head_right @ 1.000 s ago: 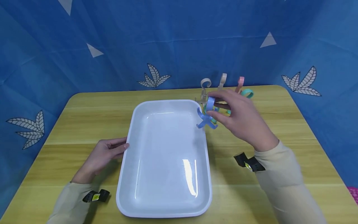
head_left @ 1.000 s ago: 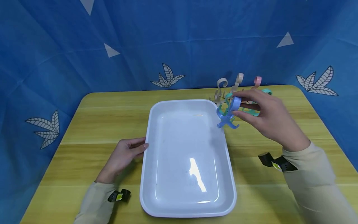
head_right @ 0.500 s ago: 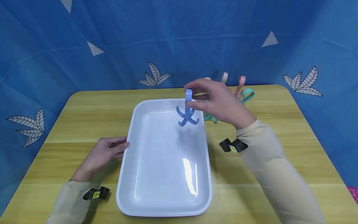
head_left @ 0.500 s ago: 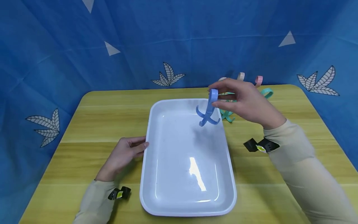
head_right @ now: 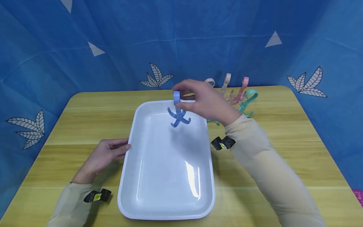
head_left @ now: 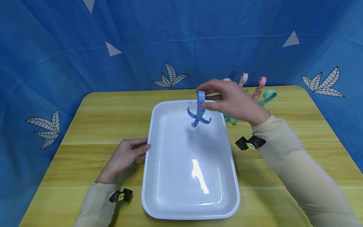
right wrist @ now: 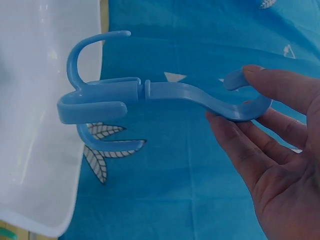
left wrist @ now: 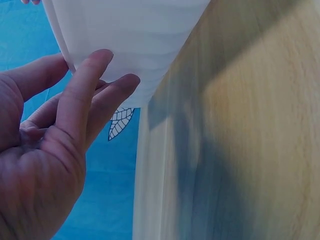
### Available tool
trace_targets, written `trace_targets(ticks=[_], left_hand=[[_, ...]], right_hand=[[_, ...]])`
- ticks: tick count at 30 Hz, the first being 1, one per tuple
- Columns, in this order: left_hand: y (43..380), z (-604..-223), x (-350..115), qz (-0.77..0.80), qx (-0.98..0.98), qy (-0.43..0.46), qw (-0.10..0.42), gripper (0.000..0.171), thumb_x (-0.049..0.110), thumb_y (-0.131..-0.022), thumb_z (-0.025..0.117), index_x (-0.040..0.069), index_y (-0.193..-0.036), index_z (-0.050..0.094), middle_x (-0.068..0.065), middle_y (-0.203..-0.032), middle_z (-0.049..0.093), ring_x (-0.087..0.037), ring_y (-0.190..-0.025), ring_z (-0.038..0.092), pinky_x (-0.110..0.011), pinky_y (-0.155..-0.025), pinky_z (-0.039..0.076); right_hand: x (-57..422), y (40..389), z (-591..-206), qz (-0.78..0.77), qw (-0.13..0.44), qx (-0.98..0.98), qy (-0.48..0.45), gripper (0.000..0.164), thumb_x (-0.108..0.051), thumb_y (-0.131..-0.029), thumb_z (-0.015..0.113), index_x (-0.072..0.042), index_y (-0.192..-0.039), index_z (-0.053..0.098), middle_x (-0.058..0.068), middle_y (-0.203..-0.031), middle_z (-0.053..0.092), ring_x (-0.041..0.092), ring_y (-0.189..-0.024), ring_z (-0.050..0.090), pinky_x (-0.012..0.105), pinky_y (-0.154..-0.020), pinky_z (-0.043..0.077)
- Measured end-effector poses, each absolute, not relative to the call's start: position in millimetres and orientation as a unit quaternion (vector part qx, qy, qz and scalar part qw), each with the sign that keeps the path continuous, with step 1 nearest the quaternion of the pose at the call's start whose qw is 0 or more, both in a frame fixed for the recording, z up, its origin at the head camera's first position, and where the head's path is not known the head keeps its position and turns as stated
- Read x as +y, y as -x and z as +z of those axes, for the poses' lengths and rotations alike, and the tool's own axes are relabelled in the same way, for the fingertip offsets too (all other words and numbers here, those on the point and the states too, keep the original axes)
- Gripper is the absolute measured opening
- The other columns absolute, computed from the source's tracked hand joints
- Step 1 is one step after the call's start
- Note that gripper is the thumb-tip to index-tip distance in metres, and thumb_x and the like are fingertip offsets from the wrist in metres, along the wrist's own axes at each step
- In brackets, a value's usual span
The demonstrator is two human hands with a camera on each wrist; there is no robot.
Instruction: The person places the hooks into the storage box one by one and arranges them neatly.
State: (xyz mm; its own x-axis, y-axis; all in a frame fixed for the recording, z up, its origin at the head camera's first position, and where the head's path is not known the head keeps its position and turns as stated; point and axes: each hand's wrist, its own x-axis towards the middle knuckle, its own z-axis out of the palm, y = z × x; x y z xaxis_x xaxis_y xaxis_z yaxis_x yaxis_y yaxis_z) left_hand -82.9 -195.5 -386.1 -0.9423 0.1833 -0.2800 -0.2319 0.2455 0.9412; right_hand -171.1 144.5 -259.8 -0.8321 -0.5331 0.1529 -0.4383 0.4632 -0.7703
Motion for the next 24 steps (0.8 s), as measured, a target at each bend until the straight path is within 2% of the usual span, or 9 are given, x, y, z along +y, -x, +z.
trace_targets(ticks=[13, 24], left_hand=[[84, -384, -198, 0.614, 0.771, 0.007, 0.169, 0.045, 0.017, -0.097, 0.065, -0.007, -0.134, 0.055, -0.021, -0.132, 0.057, -0.026, -0.111, 0.063, -0.032, -0.087, 0.056], [84, -385, -196, 0.61, 0.774, -0.001, 0.168, 0.044, 0.016, -0.097, 0.065, -0.009, -0.132, 0.055, -0.023, -0.126, 0.061, -0.026, -0.106, 0.065, -0.033, -0.084, 0.057]], right_hand=[[115, 188, -277, -0.414, 0.084, 0.859, 0.288, 0.045, -0.014, -0.088, 0.076, -0.006, -0.13, 0.061, 0.003, -0.122, 0.062, 0.018, -0.111, 0.06, 0.036, -0.099, 0.05], [100, 196, -297, -0.4, 0.108, 0.86, 0.297, 0.042, -0.013, -0.089, 0.075, -0.005, -0.128, 0.061, 0.004, -0.12, 0.062, 0.019, -0.111, 0.059, 0.035, -0.1, 0.049]])
